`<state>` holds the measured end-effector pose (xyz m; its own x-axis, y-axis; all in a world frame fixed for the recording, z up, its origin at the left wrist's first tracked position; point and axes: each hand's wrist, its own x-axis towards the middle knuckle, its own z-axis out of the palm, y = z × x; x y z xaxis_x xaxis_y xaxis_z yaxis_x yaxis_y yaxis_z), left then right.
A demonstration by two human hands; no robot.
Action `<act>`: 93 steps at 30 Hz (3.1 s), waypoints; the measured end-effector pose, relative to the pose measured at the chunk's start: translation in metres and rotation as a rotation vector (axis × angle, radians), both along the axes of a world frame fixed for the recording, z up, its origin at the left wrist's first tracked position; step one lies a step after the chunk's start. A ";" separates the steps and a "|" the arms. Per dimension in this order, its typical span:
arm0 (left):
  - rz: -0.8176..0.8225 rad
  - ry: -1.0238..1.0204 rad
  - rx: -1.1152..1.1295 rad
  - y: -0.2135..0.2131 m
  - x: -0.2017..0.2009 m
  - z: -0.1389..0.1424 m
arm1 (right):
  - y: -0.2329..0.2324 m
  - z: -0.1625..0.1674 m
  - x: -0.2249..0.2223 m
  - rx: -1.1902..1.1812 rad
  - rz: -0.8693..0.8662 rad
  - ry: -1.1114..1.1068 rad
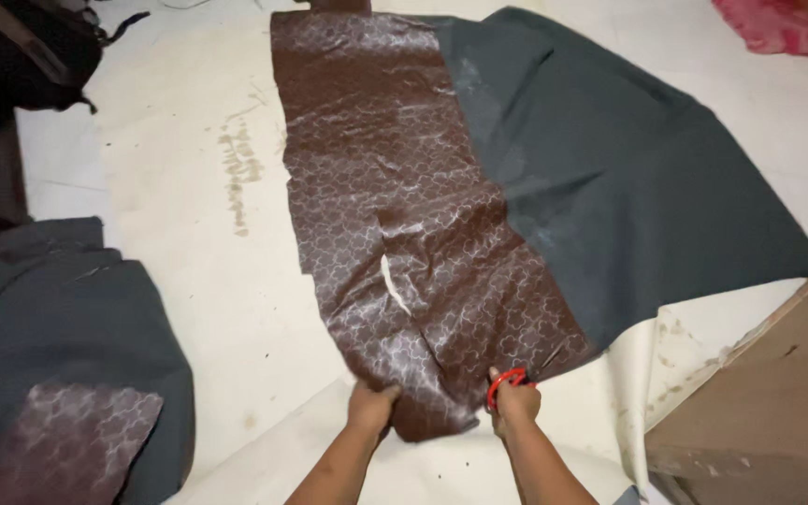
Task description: The person uses red-handled scissors to cut a brown patterned fabric laid on a white surface. They trim the edges and cut the fabric into smaller pieces, occasionally repositioning the material to continue cutting.
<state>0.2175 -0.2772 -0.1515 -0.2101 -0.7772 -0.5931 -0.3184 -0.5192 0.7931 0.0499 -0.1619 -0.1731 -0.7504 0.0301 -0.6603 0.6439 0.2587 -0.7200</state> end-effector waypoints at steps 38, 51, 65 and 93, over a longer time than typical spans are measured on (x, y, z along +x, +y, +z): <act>-0.617 0.559 0.794 0.058 0.358 0.010 | 0.316 0.035 -0.109 1.155 0.716 0.859; -0.767 -0.183 -0.837 -0.088 0.052 0.015 | 0.053 0.049 -0.059 0.489 1.369 0.733; -0.789 -0.716 -0.766 -0.094 -0.012 -0.078 | -0.003 -0.057 -0.011 -0.016 1.184 -0.129; -0.657 -0.627 -0.934 -0.096 -0.007 -0.141 | -0.042 -0.113 -0.007 -0.434 0.789 -0.366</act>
<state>0.2104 -0.3730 -0.2927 -0.5925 -0.8052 -0.0229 -0.7462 0.5380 0.3920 0.0432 -0.2042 -0.2863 -0.1962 -0.6948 -0.6919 0.6028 0.4711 -0.6440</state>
